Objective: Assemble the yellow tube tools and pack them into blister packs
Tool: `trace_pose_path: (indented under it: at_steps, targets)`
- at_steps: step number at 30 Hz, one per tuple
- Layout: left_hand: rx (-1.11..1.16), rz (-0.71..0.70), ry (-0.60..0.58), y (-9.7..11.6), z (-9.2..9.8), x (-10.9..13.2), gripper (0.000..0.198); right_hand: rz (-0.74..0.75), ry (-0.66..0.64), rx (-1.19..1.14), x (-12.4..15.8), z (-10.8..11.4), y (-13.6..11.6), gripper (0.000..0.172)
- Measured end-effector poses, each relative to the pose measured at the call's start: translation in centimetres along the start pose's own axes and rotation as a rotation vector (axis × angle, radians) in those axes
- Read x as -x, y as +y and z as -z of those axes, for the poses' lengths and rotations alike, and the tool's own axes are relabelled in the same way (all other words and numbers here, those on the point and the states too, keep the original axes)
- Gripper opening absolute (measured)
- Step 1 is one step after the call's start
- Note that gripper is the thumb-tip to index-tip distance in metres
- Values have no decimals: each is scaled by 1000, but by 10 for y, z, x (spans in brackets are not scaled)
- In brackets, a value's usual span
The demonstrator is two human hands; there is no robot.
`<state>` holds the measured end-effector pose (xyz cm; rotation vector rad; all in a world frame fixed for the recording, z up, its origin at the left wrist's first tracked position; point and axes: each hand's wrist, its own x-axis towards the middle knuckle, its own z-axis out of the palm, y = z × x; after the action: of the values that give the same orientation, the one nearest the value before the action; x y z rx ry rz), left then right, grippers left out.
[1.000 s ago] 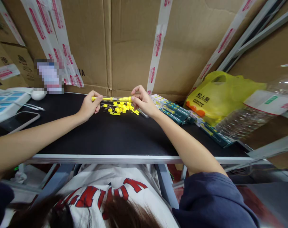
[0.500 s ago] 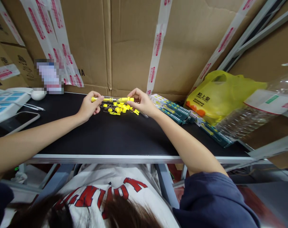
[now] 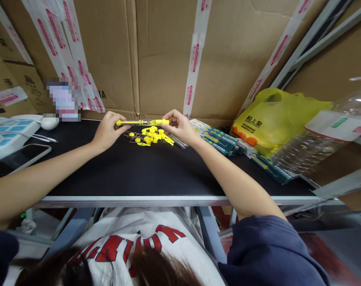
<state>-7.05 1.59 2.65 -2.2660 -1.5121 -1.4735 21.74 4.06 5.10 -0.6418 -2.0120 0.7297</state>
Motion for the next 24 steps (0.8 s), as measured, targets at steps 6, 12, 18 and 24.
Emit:
trace_pose_path:
  at_steps: [6, 12, 18, 24]
  targets:
    - [-18, 108, 51, -1, 0, -1, 35, -24, -22, 14, 3, -7, 6, 47]
    - [123, 304, 50, -10, -7, -3, 28, -38, 3, 33, 3, -10, 13, 50]
    - [174, 235, -6, -12, -10, 0, 20, -43, 25, 47, 4, -13, 10, 52]
    - [302, 253, -85, -9, -12, 5, 16, -26, 48, 67, 5, -13, 9, 52]
